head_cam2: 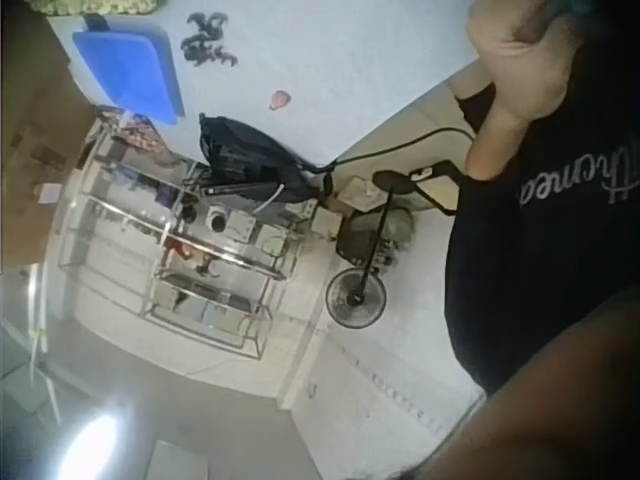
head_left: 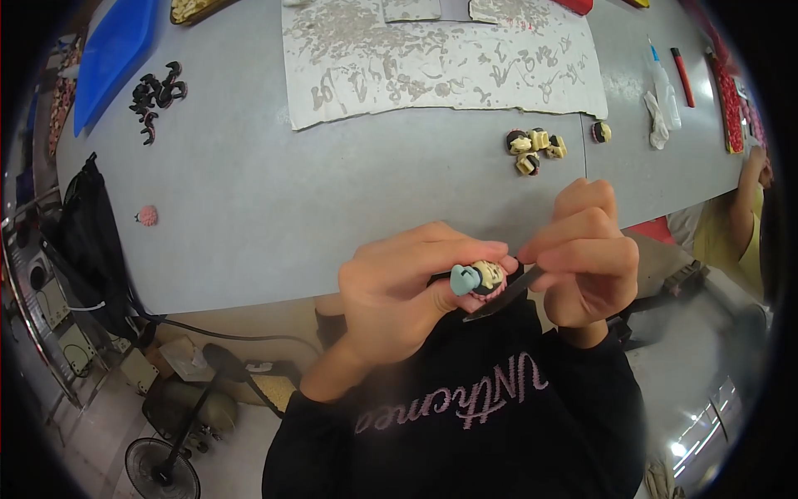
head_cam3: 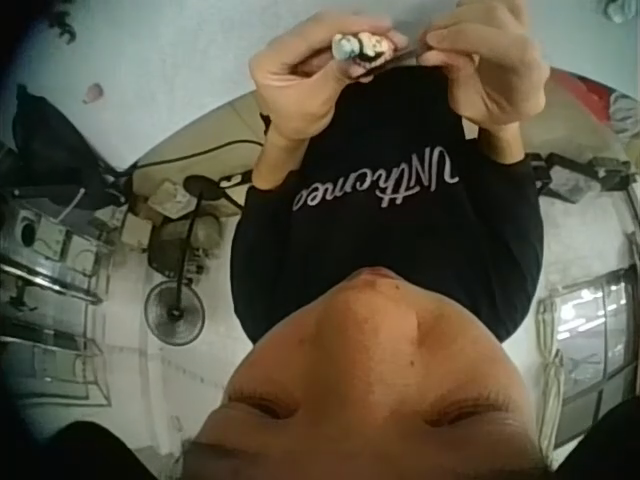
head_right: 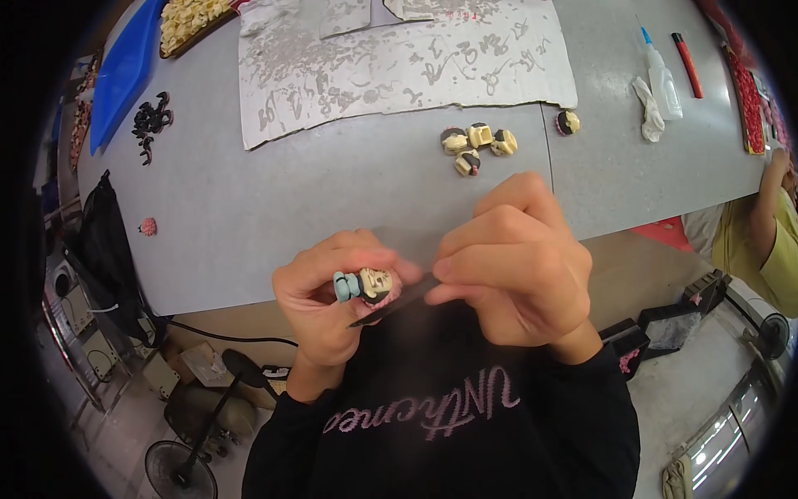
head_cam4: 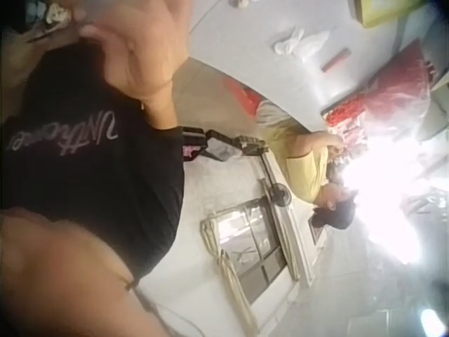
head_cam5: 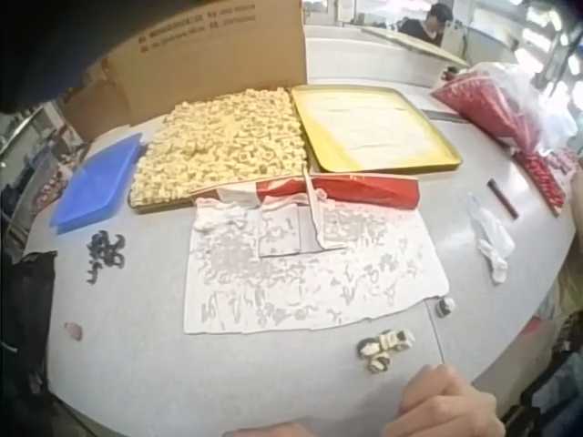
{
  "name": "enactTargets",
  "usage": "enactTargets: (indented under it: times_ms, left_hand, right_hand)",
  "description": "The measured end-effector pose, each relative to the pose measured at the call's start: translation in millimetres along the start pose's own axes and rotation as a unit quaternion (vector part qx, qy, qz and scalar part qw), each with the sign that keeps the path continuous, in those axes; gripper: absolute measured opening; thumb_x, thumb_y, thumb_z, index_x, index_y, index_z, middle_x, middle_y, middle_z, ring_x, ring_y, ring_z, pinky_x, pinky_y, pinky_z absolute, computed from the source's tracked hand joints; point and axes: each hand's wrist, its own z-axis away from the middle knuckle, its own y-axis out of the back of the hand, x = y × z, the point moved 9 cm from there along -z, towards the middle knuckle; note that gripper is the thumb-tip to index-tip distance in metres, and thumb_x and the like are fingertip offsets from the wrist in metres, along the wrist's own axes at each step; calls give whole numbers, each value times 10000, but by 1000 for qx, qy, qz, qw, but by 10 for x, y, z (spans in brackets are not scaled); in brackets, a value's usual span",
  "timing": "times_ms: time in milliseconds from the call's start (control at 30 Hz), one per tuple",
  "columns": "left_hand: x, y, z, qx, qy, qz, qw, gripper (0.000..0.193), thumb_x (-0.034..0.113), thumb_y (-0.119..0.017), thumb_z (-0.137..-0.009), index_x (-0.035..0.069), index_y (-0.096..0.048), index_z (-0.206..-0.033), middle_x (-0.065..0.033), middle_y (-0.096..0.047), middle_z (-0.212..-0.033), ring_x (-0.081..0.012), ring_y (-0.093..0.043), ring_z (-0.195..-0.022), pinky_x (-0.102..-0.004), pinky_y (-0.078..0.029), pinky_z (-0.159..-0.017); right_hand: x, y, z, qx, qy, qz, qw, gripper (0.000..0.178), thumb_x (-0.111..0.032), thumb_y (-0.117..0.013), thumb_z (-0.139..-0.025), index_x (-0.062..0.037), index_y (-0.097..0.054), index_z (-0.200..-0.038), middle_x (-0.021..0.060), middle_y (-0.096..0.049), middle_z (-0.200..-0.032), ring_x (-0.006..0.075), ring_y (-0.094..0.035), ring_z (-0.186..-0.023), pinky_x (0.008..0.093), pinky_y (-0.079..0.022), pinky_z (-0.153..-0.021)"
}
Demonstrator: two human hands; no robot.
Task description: Assembling small plastic figurines using glue and a metal tool.
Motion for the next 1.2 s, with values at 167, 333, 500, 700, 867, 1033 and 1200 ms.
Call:
enactTargets:
  times_ms: [167,333,500,700,867,1033,1200]
  left_hand:
    - [-41,40,1,66,43,-39,996,232,113,-673,-707,-66,-622,-845,-134,-603,-684,-183,-574,-614,-246,-441,-531]
    - [-39,27,-15,59,51,-45,996,198,60,-660,-686,-69,-624,-832,-132,-604,-675,-188,-572,-603,-242,-436,-530]
    - [-20,8,-31,19,24,-32,999,197,-34,-623,-696,-69,-613,-889,-137,-612,-748,-161,-568,-619,-227,-449,-526]
    - [1,-51,-37,-32,15,-35,999,257,-120,-591,-707,-66,-602,-958,-141,-617,-818,-137,-569,-636,-216,-472,-531]
    - [-37,-30,-23,-18,31,-25,999,291,-144,-584,-689,-56,-607,-965,-139,-620,-821,-142,-583,-652,-211,-483,-544]
    - [-59,17,-12,32,33,6,999,347,-157,-599,-659,-46,-601,-988,-145,-626,-845,-165,-613,-724,-215,-510,-591]
    - [-48,22,-1,69,56,-13,996,287,22,-661,-692,-49,-601,-964,-149,-609,-813,-178,-599,-709,-238,-493,-590]
  right_hand:
    - [-69,23,-13,8,12,26,1000,300,-96,-736,-586,-63,-539,-810,35,-590,-672,179,-439,-597,262,-354,-516]
    - [-58,38,-30,12,-8,24,1000,313,-106,-742,-527,-81,-551,-773,22,-579,-660,185,-427,-585,260,-340,-479]
    - [-72,21,-49,-13,-6,49,999,328,-96,-736,-488,-76,-553,-760,20,-574,-651,181,-419,-581,260,-336,-475]
    - [-96,36,-64,8,11,94,995,334,-89,-735,-486,-78,-551,-764,18,-571,-644,175,-406,-567,253,-328,-467]
    - [-85,34,-58,21,2,97,995,330,-77,-737,-505,-82,-543,-773,22,-563,-635,173,-405,-564,251,-328,-467]
    - [-132,90,-33,1,-11,87,996,231,-245,-626,-788,-77,-467,-803,22,-508,-617,151,-354,-591,303,-286,-532]
    - [-166,68,-1,-22,-15,108,994,242,-265,-640,-771,-84,-480,-793,14,-504,-611,156,-342,-596,303,-280,-533]
